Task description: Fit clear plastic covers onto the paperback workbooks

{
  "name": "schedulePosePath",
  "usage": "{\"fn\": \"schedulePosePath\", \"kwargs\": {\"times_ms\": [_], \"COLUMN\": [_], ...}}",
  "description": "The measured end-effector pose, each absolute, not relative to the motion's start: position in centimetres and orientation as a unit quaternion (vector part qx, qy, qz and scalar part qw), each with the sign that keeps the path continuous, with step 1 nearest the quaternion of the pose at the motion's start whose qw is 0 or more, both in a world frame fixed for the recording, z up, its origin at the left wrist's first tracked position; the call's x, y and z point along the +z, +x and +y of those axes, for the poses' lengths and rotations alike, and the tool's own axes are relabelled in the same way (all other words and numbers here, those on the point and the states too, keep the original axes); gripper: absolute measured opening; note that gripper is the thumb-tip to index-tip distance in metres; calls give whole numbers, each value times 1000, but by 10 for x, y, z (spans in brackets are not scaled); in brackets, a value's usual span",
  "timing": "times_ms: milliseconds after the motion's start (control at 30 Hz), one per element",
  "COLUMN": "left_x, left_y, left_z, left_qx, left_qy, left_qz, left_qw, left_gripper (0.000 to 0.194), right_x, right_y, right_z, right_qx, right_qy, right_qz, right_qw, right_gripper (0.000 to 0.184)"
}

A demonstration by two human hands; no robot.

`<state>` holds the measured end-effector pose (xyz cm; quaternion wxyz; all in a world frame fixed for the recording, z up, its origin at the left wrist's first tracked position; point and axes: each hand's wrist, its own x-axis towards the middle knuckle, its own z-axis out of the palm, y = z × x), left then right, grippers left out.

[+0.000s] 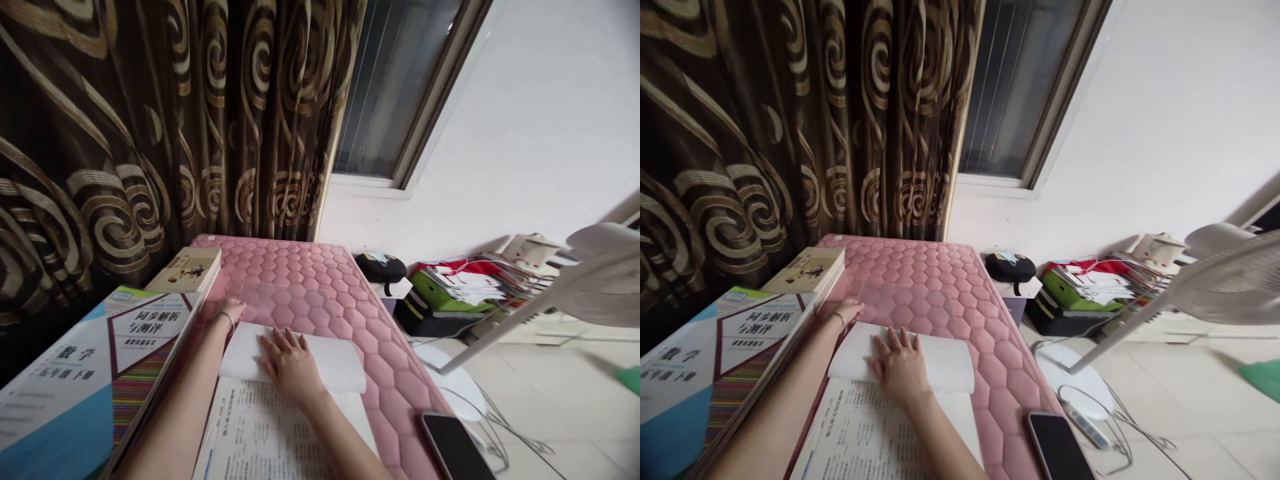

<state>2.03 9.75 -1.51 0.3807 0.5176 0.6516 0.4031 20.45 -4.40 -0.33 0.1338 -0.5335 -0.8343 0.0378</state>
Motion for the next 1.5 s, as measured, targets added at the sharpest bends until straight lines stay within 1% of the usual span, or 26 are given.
{"fn": "schedulePosePath", "kwargs": {"times_ms": [133, 267, 333, 467, 567, 667, 833, 1033, 1133, 1300, 1500], "left_x": [-18, -23, -25, -26, -24, -18, -10, -15, -16, -14, -15], "left_y": [14, 5, 1, -5, -5, -2, 3, 4, 4, 4, 3], "left_z": [80, 52, 39, 21, 14, 9, 6, 6, 6, 6, 6], "left_qx": [409, 437, 448, 485, 482, 480, 489, 501, 516, 504, 496], "left_qy": [489, 472, 465, 424, 409, 407, 421, 435, 444, 456, 483], "left_qz": [646, 630, 602, 495, 477, 457, 446, 447, 445, 461, 508], "left_qw": [419, 436, 470, 583, 611, 628, 621, 600, 582, 571, 514], "left_gripper": [27, 30, 36, 57, 68, 74, 73, 67, 60, 57, 54], "right_x": [2, 6, 5, 1, -1, -1, -2, -9, -13, -15, -14], "right_y": [204, 202, 200, 198, 197, 195, 193, 192, 192, 191, 190], "right_z": [-50, -56, -58, -59, -59, -59, -59, -57, -56, -53, -52], "right_qx": [40, 55, 60, 62, 57, 48, 25, -34, -55, -61, -40], "right_qy": [-526, -507, -505, -516, -524, -529, -528, -504, -493, -488, -488], "right_qz": [-840, -851, -853, -848, -843, -841, -843, -853, -856, -856, -859], "right_qw": [129, 124, 117, 105, 108, 106, 102, 132, 144, 156, 148], "right_gripper": [58, 61, 60, 59, 58, 58, 56, 53, 53, 55, 56]}}
